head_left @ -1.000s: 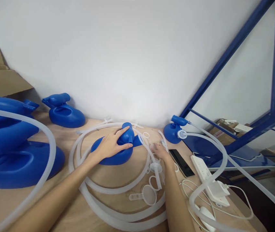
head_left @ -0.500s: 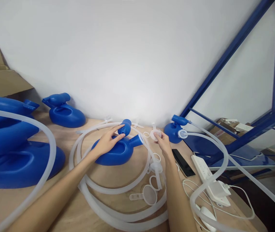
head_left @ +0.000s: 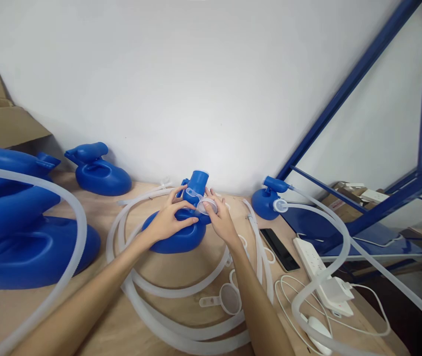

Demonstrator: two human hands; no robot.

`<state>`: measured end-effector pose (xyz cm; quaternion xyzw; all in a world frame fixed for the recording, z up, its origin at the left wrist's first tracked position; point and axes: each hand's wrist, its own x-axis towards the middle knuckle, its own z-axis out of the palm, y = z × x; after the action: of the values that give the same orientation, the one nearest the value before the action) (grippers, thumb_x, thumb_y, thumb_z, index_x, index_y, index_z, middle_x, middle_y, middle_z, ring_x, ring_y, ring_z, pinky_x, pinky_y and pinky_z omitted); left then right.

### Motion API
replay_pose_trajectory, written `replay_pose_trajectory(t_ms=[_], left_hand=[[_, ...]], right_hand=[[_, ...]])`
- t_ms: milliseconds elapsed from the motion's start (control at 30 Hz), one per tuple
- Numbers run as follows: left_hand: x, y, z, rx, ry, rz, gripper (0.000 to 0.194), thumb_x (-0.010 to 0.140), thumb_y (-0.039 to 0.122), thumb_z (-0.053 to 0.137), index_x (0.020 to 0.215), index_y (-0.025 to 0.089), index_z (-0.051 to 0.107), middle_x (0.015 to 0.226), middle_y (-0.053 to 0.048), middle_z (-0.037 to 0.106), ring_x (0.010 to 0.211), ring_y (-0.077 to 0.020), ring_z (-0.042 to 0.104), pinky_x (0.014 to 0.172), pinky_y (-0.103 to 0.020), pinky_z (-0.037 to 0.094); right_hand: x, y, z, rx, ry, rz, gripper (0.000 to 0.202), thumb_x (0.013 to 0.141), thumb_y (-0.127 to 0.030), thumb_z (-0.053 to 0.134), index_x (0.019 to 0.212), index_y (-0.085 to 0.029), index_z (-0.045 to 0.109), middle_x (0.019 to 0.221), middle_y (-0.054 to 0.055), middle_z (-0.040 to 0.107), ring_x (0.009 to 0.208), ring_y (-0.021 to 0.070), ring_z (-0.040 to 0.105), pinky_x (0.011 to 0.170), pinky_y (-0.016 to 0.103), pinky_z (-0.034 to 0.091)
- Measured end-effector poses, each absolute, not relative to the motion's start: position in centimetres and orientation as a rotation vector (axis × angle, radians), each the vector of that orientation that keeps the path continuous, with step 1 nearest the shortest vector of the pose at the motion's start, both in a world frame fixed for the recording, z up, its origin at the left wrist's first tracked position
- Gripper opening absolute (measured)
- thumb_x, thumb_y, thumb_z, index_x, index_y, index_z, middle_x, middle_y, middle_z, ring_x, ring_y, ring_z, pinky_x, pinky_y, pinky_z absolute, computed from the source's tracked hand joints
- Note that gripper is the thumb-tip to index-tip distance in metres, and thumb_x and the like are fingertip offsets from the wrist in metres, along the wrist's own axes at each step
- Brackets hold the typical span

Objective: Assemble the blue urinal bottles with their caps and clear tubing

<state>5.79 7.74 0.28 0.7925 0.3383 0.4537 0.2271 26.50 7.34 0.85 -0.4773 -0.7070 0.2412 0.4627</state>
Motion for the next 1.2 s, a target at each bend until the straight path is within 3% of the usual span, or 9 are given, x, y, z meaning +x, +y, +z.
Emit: replay_pose_trajectory(t_ms=[167, 267, 367, 433, 533, 700, 833, 1033, 1200], left_hand=[[6.3, 6.5, 1.4, 2.014, 1.162, 1.67, 0.039, 0.085, 0.046, 0.076, 0.079, 0.024, 0.045, 0.148, -0.013, 0.045, 0.131, -0.0318, 0.056, 0.115, -0.049, 0.046], [6.2, 5.8, 2.6, 1.929, 1.191, 1.783, 0.04, 0.084, 0.046, 0.073, 0.084, 0.026, 0.038, 0.14, -0.011, 0.052, 0.138, -0.032, 0.05, 0.112, -0.05, 0.048], [6.4, 5.1, 3.6, 1.793, 1.039, 1.8, 0.043, 0.084, 0.045, 0.074, 0.105, 0.027, 0.041, 0.139, -0.008, 0.051, 0.118, -0.0255, 0.064, 0.09, -0.04, 0.06], [6.4, 4.9, 4.0, 1.752, 0.961, 1.794, 0.056, 0.084, 0.042, 0.076, 0.125, 0.03, 0.04, 0.142, -0.008, 0.048, 0.107, -0.0207, 0.068, 0.077, -0.032, 0.062], [5.8, 4.9, 4.6, 1.966, 0.951, 1.788, 0.066, 0.088, 0.035, 0.076, 0.145, 0.032, 0.043, 0.141, -0.009, 0.047, 0.111, -0.0218, 0.066, 0.077, -0.03, 0.063], [4.3, 4.8, 5.6, 2.506, 0.743, 1.735, 0.048, 0.094, 0.013, 0.065, 0.138, 0.034, 0.062, 0.14, -0.01, 0.045, 0.133, -0.0293, 0.054, 0.094, -0.039, 0.061], [4.6, 4.3, 5.8, 2.74, 0.696, 1.708, 0.051, 0.093, 0.004, 0.061, 0.133, 0.036, 0.067, 0.146, -0.01, 0.042, 0.135, -0.0305, 0.05, 0.098, -0.044, 0.059], [5.3, 3.8, 5.5, 2.934, 0.69, 1.88, 0.053, 0.086, -0.002, 0.067, 0.126, 0.033, 0.07, 0.14, -0.011, 0.048, 0.132, -0.0321, 0.047, 0.108, -0.054, 0.049], [5.9, 2.8, 5.6, 2.87, 0.481, 1.743, 0.036, 0.092, 0.014, 0.068, 0.124, 0.029, 0.069, 0.137, -0.012, 0.052, 0.127, -0.0303, 0.054, 0.106, -0.052, 0.049]], right_hand=[[25.7, 5.4, 2.8, -0.924, -1.791, 0.546, 0.027, 0.103, -0.047, 0.051, 0.108, -0.027, 0.068, 0.158, 0.005, 0.053, 0.156, 0.0251, 0.034, 0.131, 0.053, 0.017], [24.9, 3.7, 4.4, -0.827, -1.807, 0.583, 0.026, 0.104, -0.045, 0.051, 0.114, -0.028, 0.067, 0.156, 0.005, 0.056, 0.151, 0.0249, 0.043, 0.127, 0.05, 0.03], [24.8, 2.5, 5.7, -0.793, -1.768, 0.634, 0.024, 0.103, -0.043, 0.054, 0.116, -0.028, 0.067, 0.149, 0.006, 0.062, 0.141, 0.0256, 0.056, 0.119, 0.045, 0.043], [25.2, 2.2, 6.5, -0.838, -1.671, 0.601, 0.025, 0.101, -0.045, 0.058, 0.111, -0.026, 0.07, 0.132, 0.007, 0.073, 0.125, 0.0263, 0.068, 0.108, 0.042, 0.054], [26.8, 2.5, 7.4, -0.954, -1.381, 0.502, 0.033, 0.095, -0.052, 0.062, 0.106, -0.022, 0.071, 0.102, 0.007, 0.079, 0.09, 0.0246, 0.077, 0.077, 0.035, 0.063], [29.4, 3.4, 7.9, -1.021, -1.128, 0.45, 0.045, 0.09, -0.053, 0.065, 0.121, -0.021, 0.07, 0.104, 0.009, 0.079, 0.076, 0.0216, 0.076, 0.047, 0.023, 0.052], [28.9, 2.8, 7.9, -0.997, -1.417, 0.483, 0.041, 0.096, -0.053, 0.059, 0.123, -0.024, 0.072, 0.116, 0.007, 0.076, 0.096, 0.023, 0.073, 0.062, 0.027, 0.058], [27.7, 2.1, 7.9, -1.032, -1.639, 0.668, 0.057, 0.096, -0.055, 0.062, 0.146, -0.027, 0.056, 0.139, 0.009, 0.066, 0.12, 0.0284, 0.065, 0.089, 0.039, 0.059], [28.6, 2.7, 7.0, -0.966, -1.571, 0.741, 0.056, 0.09, -0.055, 0.07, 0.137, -0.028, 0.056, 0.143, 0.008, 0.06, 0.128, 0.0283, 0.059, 0.099, 0.039, 0.055]])
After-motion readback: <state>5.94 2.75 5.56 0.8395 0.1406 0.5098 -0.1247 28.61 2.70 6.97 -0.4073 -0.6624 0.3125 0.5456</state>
